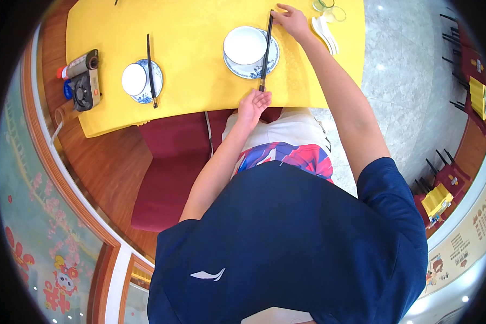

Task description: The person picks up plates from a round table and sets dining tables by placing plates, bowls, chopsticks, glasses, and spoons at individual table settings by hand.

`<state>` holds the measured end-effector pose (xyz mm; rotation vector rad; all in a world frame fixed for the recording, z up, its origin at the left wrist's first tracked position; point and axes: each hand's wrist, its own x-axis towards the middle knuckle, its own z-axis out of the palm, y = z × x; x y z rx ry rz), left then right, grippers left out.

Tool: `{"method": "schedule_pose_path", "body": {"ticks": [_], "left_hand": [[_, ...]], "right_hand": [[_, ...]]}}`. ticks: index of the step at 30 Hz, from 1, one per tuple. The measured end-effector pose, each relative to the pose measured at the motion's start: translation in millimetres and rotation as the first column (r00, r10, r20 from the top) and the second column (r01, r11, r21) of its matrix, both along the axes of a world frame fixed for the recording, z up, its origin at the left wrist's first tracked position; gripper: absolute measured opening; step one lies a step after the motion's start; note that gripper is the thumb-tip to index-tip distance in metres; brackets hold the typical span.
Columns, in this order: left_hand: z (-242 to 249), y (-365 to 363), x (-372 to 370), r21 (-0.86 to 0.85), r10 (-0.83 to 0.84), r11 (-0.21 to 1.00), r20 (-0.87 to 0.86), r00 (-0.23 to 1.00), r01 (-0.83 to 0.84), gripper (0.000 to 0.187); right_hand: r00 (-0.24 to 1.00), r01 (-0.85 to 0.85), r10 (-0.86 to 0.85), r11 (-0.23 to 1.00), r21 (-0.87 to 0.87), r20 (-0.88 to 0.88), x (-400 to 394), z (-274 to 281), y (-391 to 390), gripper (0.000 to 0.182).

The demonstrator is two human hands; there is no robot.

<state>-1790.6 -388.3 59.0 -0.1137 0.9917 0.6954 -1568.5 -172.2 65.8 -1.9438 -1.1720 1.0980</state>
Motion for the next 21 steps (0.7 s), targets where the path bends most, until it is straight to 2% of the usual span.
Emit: {"method": "schedule_pose_path", "body": {"ticks": [2,4,8,9,11,12,14,15,17,18,20,21], "left_hand": [[2.7,-2.7,-1.3,-0.004,-0.042,0.999,-0.052,0.998,0.042,0.047],[6.0,-5.1,-5.9,0.0,-0.085,0.996,-0.098,0.992,0.085,0.052],[7.1,-20.2,-30.5,0.044,-0.187,0.978,-0.242,0.952,0.203,0.054],[5.8,-22.3,-36.9,0.032,-0.213,0.972,-0.297,0.931,0.232,0.053],[3.4,-24.4,-51.2,0.035,-0.186,0.977,-0.351,0.918,0.211,0.051],[1.1,-24.1,-59.6,0.025,-0.16,0.982,-0.412,0.897,0.186,0.05],[-10.6,-24.3,-84.0,0.043,-0.122,0.987,-0.407,0.905,0.153,0.047],[-12.0,-22.6,-93.0,0.051,-0.084,0.992,-0.402,0.912,0.114,0.045],[-6.1,-19.7,-101.3,0.044,-0.028,0.998,-0.43,0.902,0.052,0.042],[-5.0,-21.0,-105.5,0.041,0.018,0.999,-0.442,0.897,0.0,0.041],[-0.3,-24.0,-112.6,0.051,0.103,0.995,-0.457,0.883,-0.09,0.039],[3.4,-24.4,-113.0,0.062,0.131,0.991,-0.468,0.874,-0.115,0.039]], "right_hand": [[0.995,0.068,-0.07,0.997,0.041,0.064,6.4,7.9,-10.1,0.034],[0.982,0.187,-0.182,0.973,0.133,-0.047,12.5,43.4,-35.0,0.035],[0.906,0.324,-0.362,0.927,0.19,0.22,53.7,54.7,-98.0,0.036],[0.901,0.327,-0.369,0.922,0.206,0.226,68.2,53.7,-108.4,0.036],[0.857,0.416,-0.419,0.906,0.076,0.299,92.8,52.9,-118.7,0.043],[0.853,0.421,-0.428,0.903,0.09,0.298,99.3,57.3,-112.2,0.043],[0.811,0.231,-0.307,0.95,0.21,0.499,108.5,67.0,-92.5,0.058],[0.809,0.24,-0.32,0.945,0.221,0.493,110.2,71.8,-79.1,0.058],[0.676,-0.11,-0.098,0.966,0.232,0.73,111.8,79.8,-45.8,0.068],[0.678,-0.113,-0.104,0.963,0.244,0.727,112.4,81.0,-31.0,0.068],[0.475,-0.254,0.077,0.966,0.052,0.877,105.9,77.7,3.1,0.063],[0.411,-0.301,0.187,0.952,-0.061,0.892,109.6,69.7,21.7,0.06]]}}
